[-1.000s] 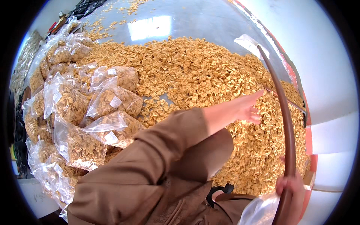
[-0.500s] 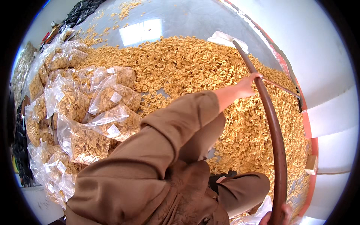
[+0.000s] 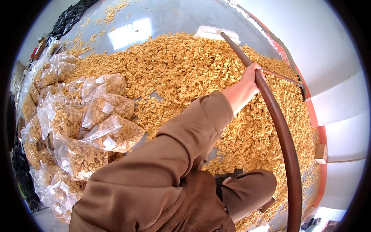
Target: The person scoops dried pasta from a large bin into clear plastic bags by hand, then ties each bag and places it aside. The person repeats this process multiple times, filling several bags from the bulk pile.
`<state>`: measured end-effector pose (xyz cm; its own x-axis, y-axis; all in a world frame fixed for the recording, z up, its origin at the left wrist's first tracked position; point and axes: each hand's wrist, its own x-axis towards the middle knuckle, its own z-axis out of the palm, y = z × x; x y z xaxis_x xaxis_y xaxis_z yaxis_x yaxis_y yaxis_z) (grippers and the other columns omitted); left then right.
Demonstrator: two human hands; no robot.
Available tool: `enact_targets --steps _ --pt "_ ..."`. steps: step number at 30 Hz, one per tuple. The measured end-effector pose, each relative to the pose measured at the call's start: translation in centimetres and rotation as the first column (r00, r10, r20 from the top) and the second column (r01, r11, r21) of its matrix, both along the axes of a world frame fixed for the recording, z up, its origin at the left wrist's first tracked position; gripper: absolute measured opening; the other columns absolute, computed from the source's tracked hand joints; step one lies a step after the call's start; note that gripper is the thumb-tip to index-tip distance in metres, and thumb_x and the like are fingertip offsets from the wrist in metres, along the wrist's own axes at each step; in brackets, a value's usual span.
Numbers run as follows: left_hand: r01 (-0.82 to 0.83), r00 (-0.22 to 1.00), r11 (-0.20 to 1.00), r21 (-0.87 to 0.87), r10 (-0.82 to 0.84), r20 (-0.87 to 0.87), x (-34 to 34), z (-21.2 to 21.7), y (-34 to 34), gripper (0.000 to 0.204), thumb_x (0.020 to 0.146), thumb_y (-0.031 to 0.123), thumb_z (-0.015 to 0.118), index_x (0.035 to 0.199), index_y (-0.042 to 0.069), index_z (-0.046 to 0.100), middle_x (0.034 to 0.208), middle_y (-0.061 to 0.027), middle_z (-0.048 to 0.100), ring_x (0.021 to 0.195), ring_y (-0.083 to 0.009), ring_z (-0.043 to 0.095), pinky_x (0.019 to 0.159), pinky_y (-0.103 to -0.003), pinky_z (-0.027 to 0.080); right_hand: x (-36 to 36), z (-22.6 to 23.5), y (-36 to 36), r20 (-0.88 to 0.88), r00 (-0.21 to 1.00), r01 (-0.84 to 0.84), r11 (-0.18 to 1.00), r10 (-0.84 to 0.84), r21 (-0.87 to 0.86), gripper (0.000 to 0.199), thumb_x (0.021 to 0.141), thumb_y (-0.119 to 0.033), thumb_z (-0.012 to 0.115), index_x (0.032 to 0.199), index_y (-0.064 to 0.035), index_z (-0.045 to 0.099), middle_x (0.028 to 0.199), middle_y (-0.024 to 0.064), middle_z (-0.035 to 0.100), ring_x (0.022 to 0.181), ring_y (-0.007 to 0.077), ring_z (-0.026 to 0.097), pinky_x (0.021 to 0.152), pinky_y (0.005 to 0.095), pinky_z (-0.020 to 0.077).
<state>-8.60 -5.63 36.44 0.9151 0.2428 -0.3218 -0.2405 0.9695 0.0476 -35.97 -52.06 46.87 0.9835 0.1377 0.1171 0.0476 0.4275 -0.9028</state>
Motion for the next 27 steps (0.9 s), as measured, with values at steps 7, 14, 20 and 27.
enact_targets --steps 7,14,20,27 --pt "-0.129 0.991 0.985 -0.113 0.127 -0.031 -9.8 3.9 7.6 0.013 0.086 0.012 0.056 0.078 0.007 0.047 0.064 -0.0028 0.046 0.052 -0.0093 0.044 0.045 -0.021 0.041 3.0 -3.0 0.9 0.107 0.993 -0.063 0.996 0.057 0.06 0.058 0.09 -0.031 0.053 0.138 -0.0074 0.031 0.062 0.0176 0.05 0.037 0.022 0.044 0.03 0.0325 0.039" --pt "-0.496 0.81 0.855 0.154 0.519 -0.273 -21.0 -2.5 24.9 0.017 0.08 0.0 0.059 0.089 0.003 0.044 0.073 -0.0084 0.05 0.057 -0.0174 0.051 0.052 -0.031 0.049 8.6 -8.3 10.2 0.117 0.943 -0.326 0.935 0.311 0.141 0.055 0.095 -0.034 0.049 0.138 -0.0037 0.033 0.06 0.0156 0.047 0.033 0.0192 0.039 0.024 0.0304 0.0351" --pt "-0.47 0.638 0.708 0.527 0.685 -0.352 -31.9 -6.8 38.7 0.027 0.086 0.011 0.061 0.1 0.004 0.039 0.075 -0.0081 0.051 0.064 -0.0215 0.056 0.067 -0.043 0.054 11.8 -8.9 30.8 0.011 0.931 -0.364 0.931 0.365 -0.019 0.041 0.093 -0.032 0.052 0.124 -0.0059 0.048 0.059 0.0062 0.046 0.035 0.009 0.032 0.029 0.0209 0.0317" --pt "0.843 0.117 -0.233 0.485 0.959 0.258 -40.5 -11.9 45.7 0.032 0.091 0.013 0.053 0.122 0.004 0.047 0.115 -0.0166 0.055 0.106 -0.0298 0.058 0.092 -0.039 0.05 14.7 -9.2 40.2 0.09 0.867 -0.484 0.871 0.49 -0.082 0.048 0.081 -0.037 0.062 0.114 -0.0018 0.055 0.118 0.022 0.058 0.04 0.003 0.034 0.035 0.0162 0.029"
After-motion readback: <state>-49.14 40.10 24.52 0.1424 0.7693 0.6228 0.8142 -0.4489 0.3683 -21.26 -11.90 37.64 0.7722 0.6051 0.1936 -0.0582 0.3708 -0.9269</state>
